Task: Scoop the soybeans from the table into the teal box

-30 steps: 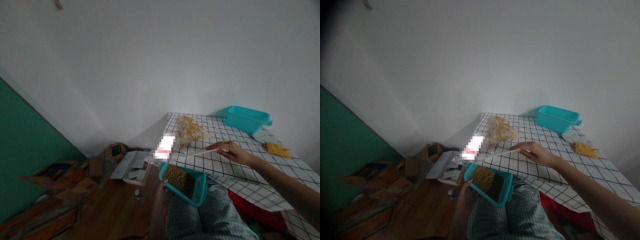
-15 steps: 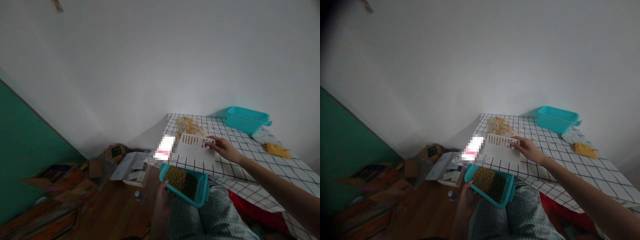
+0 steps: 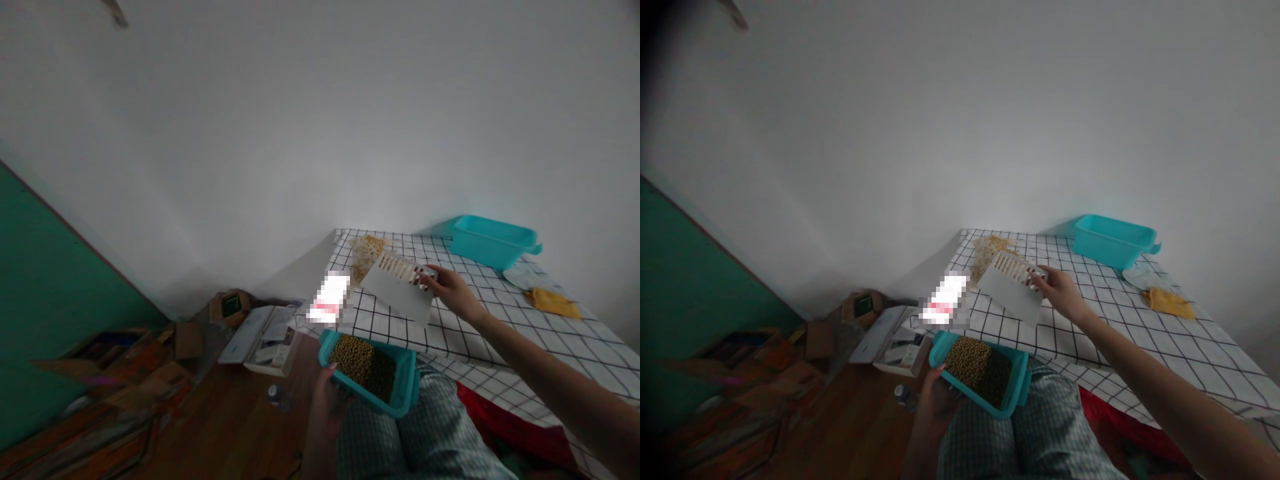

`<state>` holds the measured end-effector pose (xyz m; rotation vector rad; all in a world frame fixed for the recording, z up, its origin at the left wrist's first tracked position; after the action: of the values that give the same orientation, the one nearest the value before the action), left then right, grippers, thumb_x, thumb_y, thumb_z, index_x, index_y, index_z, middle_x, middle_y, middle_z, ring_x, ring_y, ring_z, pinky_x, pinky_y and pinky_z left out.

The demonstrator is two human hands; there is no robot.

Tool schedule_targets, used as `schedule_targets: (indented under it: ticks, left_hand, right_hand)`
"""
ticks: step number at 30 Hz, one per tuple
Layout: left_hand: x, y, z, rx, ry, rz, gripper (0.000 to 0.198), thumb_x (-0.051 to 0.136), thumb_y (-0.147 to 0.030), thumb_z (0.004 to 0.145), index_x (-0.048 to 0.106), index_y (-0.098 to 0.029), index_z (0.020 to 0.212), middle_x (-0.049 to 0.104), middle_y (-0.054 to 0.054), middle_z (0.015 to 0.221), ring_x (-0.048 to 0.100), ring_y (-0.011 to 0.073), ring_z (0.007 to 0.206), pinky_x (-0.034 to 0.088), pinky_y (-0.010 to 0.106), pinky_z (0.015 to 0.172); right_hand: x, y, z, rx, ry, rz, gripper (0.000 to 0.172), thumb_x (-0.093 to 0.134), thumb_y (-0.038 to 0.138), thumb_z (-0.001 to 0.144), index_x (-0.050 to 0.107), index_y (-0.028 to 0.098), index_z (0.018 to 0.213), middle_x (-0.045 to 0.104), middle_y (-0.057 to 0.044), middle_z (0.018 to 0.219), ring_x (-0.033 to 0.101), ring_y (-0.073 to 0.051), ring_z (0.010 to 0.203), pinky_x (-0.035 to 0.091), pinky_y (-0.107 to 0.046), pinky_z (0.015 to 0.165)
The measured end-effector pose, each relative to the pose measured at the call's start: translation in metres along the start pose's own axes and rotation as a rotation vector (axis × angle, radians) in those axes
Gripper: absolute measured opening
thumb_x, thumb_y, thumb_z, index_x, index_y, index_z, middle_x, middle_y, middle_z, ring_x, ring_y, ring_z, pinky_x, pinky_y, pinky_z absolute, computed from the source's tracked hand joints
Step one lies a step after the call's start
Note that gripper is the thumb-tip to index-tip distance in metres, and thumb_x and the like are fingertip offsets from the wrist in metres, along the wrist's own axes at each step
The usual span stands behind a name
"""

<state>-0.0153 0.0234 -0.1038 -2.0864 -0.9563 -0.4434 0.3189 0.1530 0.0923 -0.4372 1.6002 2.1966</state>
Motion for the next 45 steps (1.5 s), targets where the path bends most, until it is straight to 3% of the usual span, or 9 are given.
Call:
schedule_targets:
  ticks: [4, 7, 11, 18, 22, 28, 35, 40, 45]
  left_hand:
    - [0.001, 0.001, 0.0, -0.007, 0.002, 0.004, 0.053, 0.081, -0.042, 0.09, 0.075, -0.022, 0.139, 0.089, 0.014, 0.115, 0.085, 0.0368, 0.108, 0.068, 0.049, 0.094]
    - [0.003, 0.0, -0.003, 0.002, 0.002, -0.005, 0.051, 0.081, -0.041, 0.092, 0.074, -0.02, 0.137, 0.089, 0.014, 0.115, 0.085, 0.0338, 0.102, 0.067, 0.043, 0.085]
    - [0.006, -0.002, -0.007, 0.005, -0.003, 0.0, 0.048, 0.079, -0.04, 0.093, 0.074, -0.022, 0.137, 0.089, 0.014, 0.113, 0.085, 0.0332, 0.099, 0.065, 0.043, 0.081]
    - [0.006, 0.0, -0.006, 0.006, -0.005, -0.003, 0.056, 0.079, -0.042, 0.093, 0.073, -0.021, 0.144, 0.087, 0.016, 0.122, 0.082, 0.0409, 0.123, 0.064, 0.051, 0.102]
    - [0.005, 0.001, -0.006, 0.004, 0.0, 0.002, 0.054, 0.077, -0.04, 0.095, 0.07, -0.02, 0.146, 0.087, 0.015, 0.124, 0.084, 0.037, 0.115, 0.066, 0.049, 0.098]
    - [0.004, 0.002, -0.005, -0.006, -0.007, -0.001, 0.053, 0.08, -0.042, 0.092, 0.073, -0.023, 0.141, 0.087, 0.015, 0.125, 0.082, 0.0402, 0.127, 0.066, 0.049, 0.102]
    - [0.003, 0.001, -0.005, 0.001, -0.02, 0.023, 0.059, 0.079, -0.043, 0.094, 0.071, -0.02, 0.148, 0.086, 0.017, 0.124, 0.081, 0.0396, 0.124, 0.065, 0.046, 0.093]
    - [0.008, 0.001, -0.008, 0.012, -0.007, 0.004, 0.061, 0.081, -0.039, 0.092, 0.07, -0.022, 0.149, 0.087, 0.014, 0.119, 0.083, 0.0375, 0.113, 0.066, 0.047, 0.093]
    - [0.007, 0.001, -0.009, 0.008, -0.003, -0.011, 0.051, 0.08, -0.039, 0.095, 0.072, -0.019, 0.14, 0.086, 0.013, 0.117, 0.083, 0.0322, 0.103, 0.063, 0.041, 0.085]
  right_hand:
    - [0.013, 0.016, -0.036, -0.022, 0.061, 0.026, 0.056, 0.073, 0.075, 0.103, 0.088, 0.022, 0.115, 0.091, -0.012, 0.093, 0.078, -0.027, 0.071, 0.062, -0.035, 0.062]
    - [0.025, 0.023, -0.044, -0.023, 0.096, 0.066, 0.055, 0.073, 0.074, 0.103, 0.088, 0.021, 0.11, 0.09, -0.011, 0.092, 0.077, -0.026, 0.07, 0.061, -0.035, 0.062]
    - [0.037, 0.02, -0.034, -0.012, 0.149, 0.083, 0.054, 0.073, 0.074, 0.101, 0.087, 0.021, 0.102, 0.089, -0.011, 0.089, 0.076, -0.025, 0.07, 0.059, -0.034, 0.061]
    - [0.041, -0.001, -0.009, 0.01, 0.108, 0.065, 0.055, 0.075, 0.075, 0.095, 0.085, 0.021, 0.1, 0.086, -0.009, 0.082, 0.072, -0.024, 0.066, 0.055, -0.033, 0.058]
    - [0.04, -0.008, -0.001, 0.016, 0.069, 0.056, 0.057, 0.074, 0.073, 0.096, 0.086, 0.018, 0.108, 0.087, -0.01, 0.085, 0.072, -0.023, 0.066, 0.052, -0.03, 0.055]
    - [0.033, -0.014, 0.015, -0.014, -0.012, -0.019, 0.052, 0.07, 0.069, 0.098, 0.084, 0.019, 0.107, 0.088, -0.012, 0.09, 0.075, -0.025, 0.068, 0.054, -0.031, 0.058]
    - [0.021, -0.004, 0.026, -0.017, -0.129, -0.182, 0.051, 0.064, 0.064, 0.1, 0.084, 0.017, 0.107, 0.086, -0.013, 0.08, 0.077, -0.029, 0.067, 0.055, -0.036, 0.063]
    - [0.017, 0.018, 0.003, -0.048, -0.235, -0.224, 0.067, 0.059, 0.071, 0.104, 0.086, 0.014, 0.125, 0.083, -0.012, 0.076, 0.076, -0.031, 0.065, 0.052, -0.037, 0.063]
    - [0.043, 0.036, -0.034, -0.05, -0.194, -0.241, 0.066, 0.059, 0.067, 0.107, 0.087, 0.013, 0.132, 0.076, -0.008, 0.067, 0.066, -0.026, 0.054, 0.045, -0.036, 0.059]
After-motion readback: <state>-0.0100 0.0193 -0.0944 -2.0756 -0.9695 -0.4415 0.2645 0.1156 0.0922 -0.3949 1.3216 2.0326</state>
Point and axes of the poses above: each hand's wrist, its own z-axis towards the middle knuckle, its own x-axis out of the palm, y = z × x, the point moved 2 cm from there along z, towards the middle knuckle
